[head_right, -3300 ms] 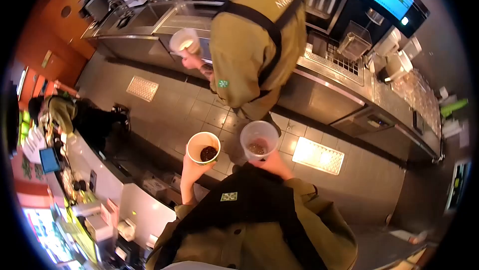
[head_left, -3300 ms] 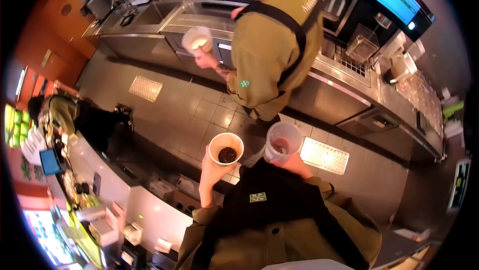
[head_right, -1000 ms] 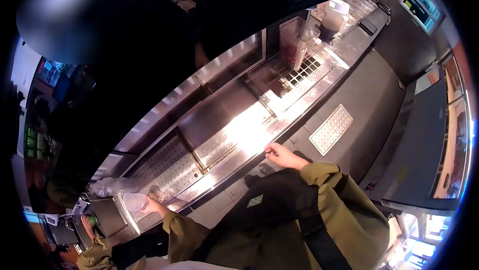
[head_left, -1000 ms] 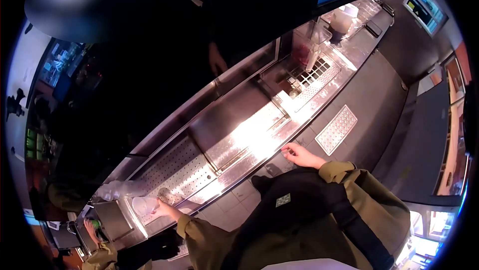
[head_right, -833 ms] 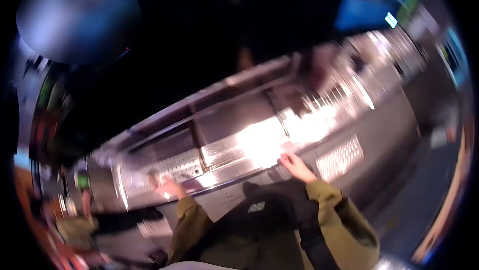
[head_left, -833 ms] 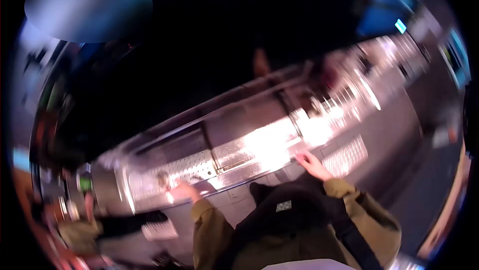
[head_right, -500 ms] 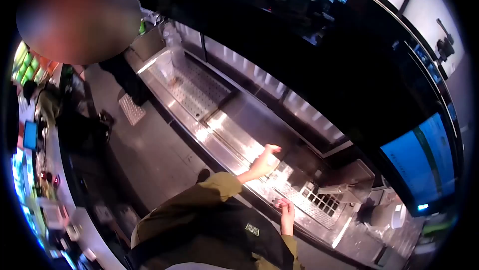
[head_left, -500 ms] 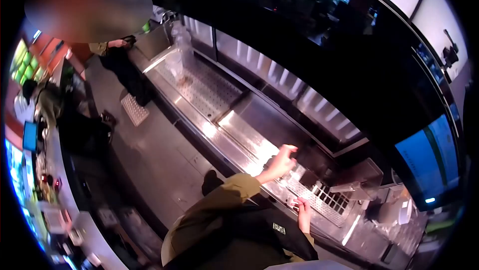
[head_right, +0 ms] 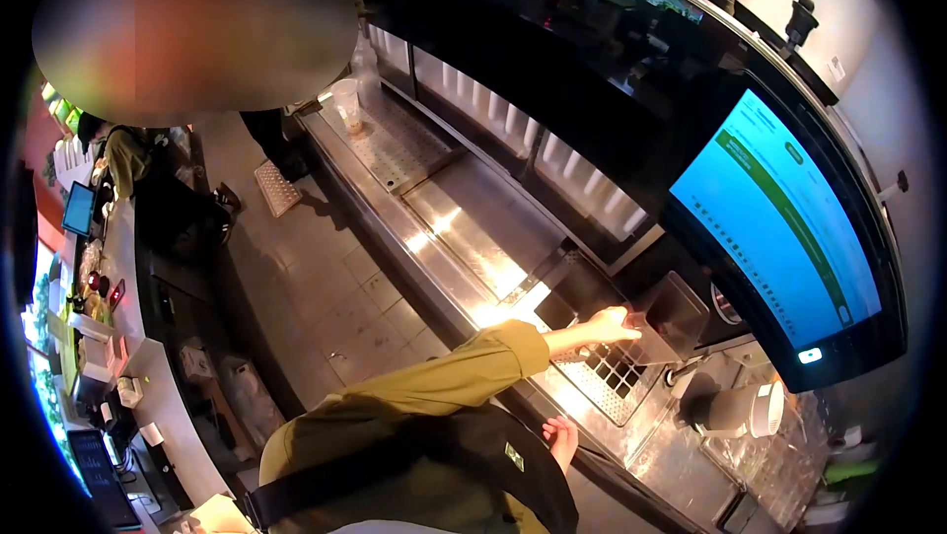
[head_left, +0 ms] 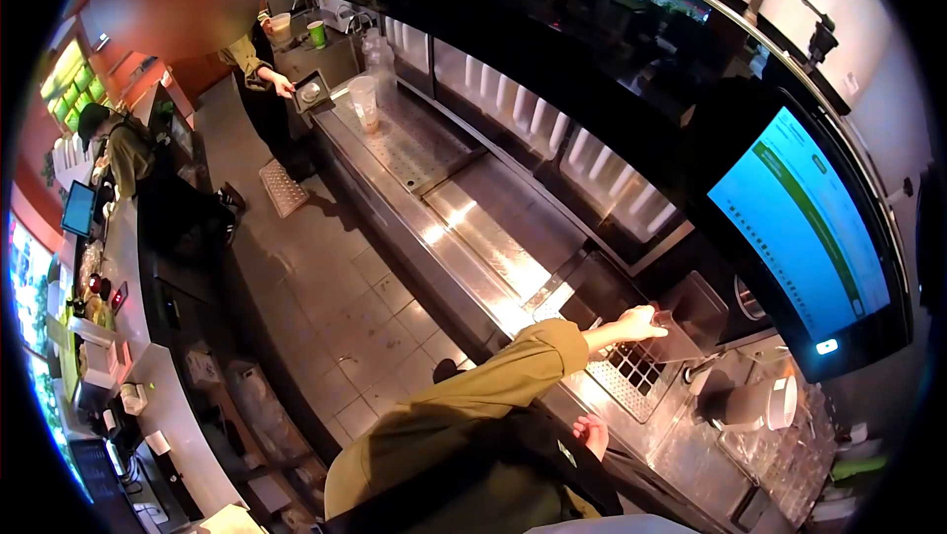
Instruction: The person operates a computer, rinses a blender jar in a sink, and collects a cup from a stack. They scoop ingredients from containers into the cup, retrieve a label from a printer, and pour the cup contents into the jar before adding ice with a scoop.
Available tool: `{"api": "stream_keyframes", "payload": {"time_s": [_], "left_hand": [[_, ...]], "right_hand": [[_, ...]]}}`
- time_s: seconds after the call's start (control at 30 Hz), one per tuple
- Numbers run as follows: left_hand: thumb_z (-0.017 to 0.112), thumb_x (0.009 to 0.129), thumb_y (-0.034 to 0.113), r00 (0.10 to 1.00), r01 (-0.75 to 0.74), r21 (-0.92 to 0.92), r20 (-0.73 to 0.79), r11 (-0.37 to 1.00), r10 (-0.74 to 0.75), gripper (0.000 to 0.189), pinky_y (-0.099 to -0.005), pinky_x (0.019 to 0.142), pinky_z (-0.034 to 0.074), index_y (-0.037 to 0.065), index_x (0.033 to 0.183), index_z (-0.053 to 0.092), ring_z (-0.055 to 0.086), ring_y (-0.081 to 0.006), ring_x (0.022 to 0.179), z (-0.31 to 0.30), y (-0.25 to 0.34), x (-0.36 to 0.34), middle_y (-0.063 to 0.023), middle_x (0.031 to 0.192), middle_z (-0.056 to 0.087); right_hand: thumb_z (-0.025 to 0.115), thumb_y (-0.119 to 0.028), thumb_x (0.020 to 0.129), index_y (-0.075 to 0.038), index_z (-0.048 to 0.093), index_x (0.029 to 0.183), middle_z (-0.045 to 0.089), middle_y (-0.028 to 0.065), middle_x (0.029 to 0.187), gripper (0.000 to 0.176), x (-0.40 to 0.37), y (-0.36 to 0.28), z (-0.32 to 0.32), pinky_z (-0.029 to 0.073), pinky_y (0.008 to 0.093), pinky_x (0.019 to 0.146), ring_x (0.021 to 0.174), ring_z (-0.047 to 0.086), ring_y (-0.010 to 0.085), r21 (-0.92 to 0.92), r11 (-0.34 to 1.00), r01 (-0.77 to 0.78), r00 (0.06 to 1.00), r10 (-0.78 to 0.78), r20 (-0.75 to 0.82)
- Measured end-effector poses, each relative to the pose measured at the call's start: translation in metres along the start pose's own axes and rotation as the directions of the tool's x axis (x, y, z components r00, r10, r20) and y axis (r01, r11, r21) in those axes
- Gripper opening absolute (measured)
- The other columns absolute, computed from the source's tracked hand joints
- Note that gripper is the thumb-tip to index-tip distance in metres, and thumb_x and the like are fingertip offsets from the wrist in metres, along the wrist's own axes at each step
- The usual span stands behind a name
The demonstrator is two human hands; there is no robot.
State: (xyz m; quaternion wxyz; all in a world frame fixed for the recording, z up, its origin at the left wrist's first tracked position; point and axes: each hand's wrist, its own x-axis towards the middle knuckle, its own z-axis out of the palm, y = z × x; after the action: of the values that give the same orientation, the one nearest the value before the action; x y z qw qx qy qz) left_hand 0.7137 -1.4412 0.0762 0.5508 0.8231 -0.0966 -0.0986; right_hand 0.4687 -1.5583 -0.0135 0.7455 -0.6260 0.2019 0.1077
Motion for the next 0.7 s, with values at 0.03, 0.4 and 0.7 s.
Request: {"api": "stream_keyframes", "payload": {"time_s": [0.03, 0.4, 0.7], "left_hand": [[0.067, 0.066, 0.046, 1.0, 0.011, 0.029, 0.012, 1.0, -0.011, 0.053, -0.0396, 0.076, 0.045, -0.001, 0.089, 0.055, 0.058, -0.0331, 0.089, -0.001, 0.004, 0.0, -0.0203, 0.093, 0.059], [0.07, 0.061, 0.043, 0.991, 0.09, -0.052, -0.09, 0.995, -0.094, 0.05, -0.0369, 0.073, 0.046, 0.002, 0.088, 0.061, 0.06, -0.0291, 0.085, 0.012, 0.007, -0.008, -0.0178, 0.088, 0.062], [0.072, 0.061, 0.043, 0.992, 0.085, -0.03, -0.088, 0.996, -0.087, 0.055, -0.0354, 0.076, 0.047, 0.008, 0.102, 0.059, 0.059, -0.0259, 0.09, 0.029, -0.016, 0.01, -0.0123, 0.096, 0.062]], "right_hand": [[0.046, -0.018, 0.089, -0.003, 0.052, 0.101, 0.06, 0.0091, 0.087, 0.02, -0.003, 0.0, 0.002, 0.046, 0.026, 0.066, 0.073, 0.057, 0.0153, -0.005, 1.0, 0.012, 1.0, -0.011, 0.004], [0.042, -0.014, 0.091, -0.003, 0.051, 0.1, 0.06, 0.0108, 0.085, 0.017, 0.004, 0.026, -0.012, 0.046, 0.025, 0.065, 0.072, 0.057, 0.015, -0.029, 0.999, -0.019, 0.998, 0.021, 0.067], [0.05, -0.021, 0.086, -0.004, 0.054, 0.097, 0.06, 0.0104, 0.082, 0.021, 0.013, 0.025, -0.024, 0.047, 0.0278, 0.063, 0.068, 0.057, 0.0175, 0.025, 0.998, -0.061, 0.997, 0.059, 0.052]]}}
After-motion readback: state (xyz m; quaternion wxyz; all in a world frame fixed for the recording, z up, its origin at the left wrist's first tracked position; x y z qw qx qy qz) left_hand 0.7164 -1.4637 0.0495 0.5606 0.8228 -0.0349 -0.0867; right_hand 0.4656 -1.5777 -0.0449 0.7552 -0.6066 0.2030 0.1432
